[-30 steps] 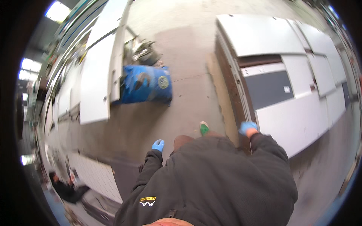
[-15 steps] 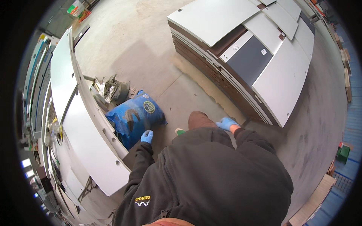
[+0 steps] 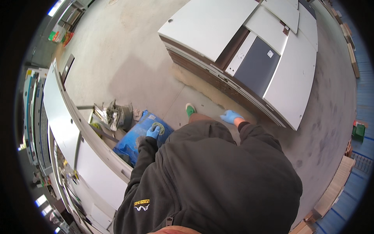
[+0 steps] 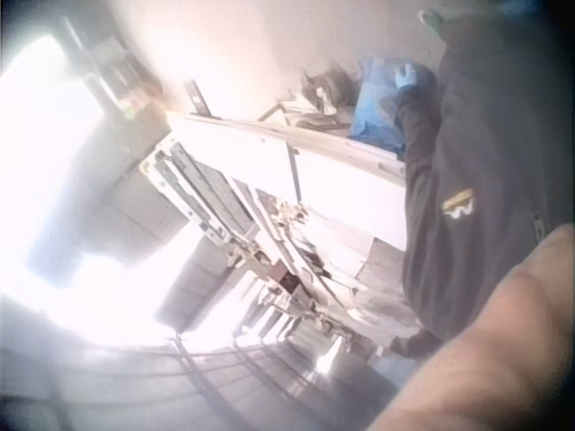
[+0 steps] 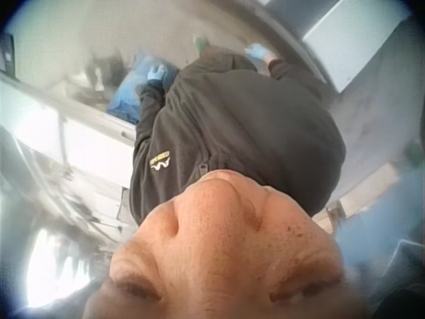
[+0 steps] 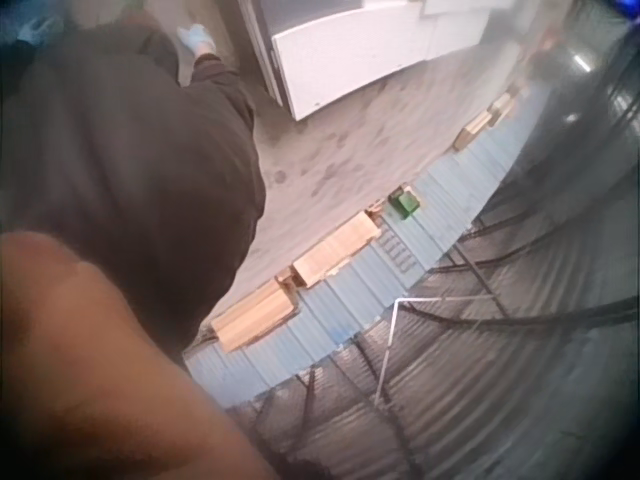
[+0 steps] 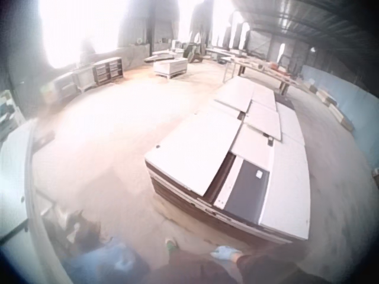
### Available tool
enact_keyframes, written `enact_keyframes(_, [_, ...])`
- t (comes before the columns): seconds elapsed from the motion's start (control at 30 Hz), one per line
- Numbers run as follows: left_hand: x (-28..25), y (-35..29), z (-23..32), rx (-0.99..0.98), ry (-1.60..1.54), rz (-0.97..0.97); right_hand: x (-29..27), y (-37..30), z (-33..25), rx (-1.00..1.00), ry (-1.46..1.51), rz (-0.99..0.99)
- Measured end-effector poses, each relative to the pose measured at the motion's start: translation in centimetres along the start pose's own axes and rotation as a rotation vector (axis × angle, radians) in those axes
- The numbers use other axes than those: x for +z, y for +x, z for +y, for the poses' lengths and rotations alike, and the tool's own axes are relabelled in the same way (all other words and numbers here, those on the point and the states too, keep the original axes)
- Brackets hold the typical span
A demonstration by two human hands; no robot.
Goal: The person repeatedly picks up large white panels from a floor pile and places them onto a growing stack. The person handles each panel with both hands, aligns it, and sets it down before returning for the next one.
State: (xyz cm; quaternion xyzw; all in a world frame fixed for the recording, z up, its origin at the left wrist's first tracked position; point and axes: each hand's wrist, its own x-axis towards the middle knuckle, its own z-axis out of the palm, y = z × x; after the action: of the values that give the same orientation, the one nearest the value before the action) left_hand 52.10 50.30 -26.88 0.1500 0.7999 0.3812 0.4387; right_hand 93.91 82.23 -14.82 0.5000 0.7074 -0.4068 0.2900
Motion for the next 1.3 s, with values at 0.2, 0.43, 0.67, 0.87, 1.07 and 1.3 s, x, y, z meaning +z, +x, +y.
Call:
enact_keyframes(0.2, [-1.9, 4.7, 5.0, -0.003, 0.008, -0.069, -6.6, 3.5, -9.9, -0.123, 0.111, 0.09])
enact_keyframes(0.43, [-5.2, 11.7, 5.4, -0.057, 0.165, -0.188, -5.1, 2.8, -8.0, 0.09, 0.173, 0.095])
enact_keyframes(0.67, [-9.5, 19.5, 8.3, 0.062, 0.449, -0.319, 5.3, 2.0, 0.3, 0.363, 0.202, 0.092])
enact_keyframes(0.87, [-11.0, 20.7, 17.1, 0.037, 0.571, -0.168, 10.6, 8.5, -0.8, -0.239, -0.43, 0.006])
enact_keyframes(1.07, [-12.0, 17.0, 20.5, -0.073, 0.435, -0.065, 0.3, 11.1, -12.4, -0.121, 0.254, 0.12])
enact_keyframes(1.3, [-13.3, 8.9, 15.7, -0.224, 0.297, -0.008, -7.7, 15.4, -18.5, -0.228, 0.138, 0.08])
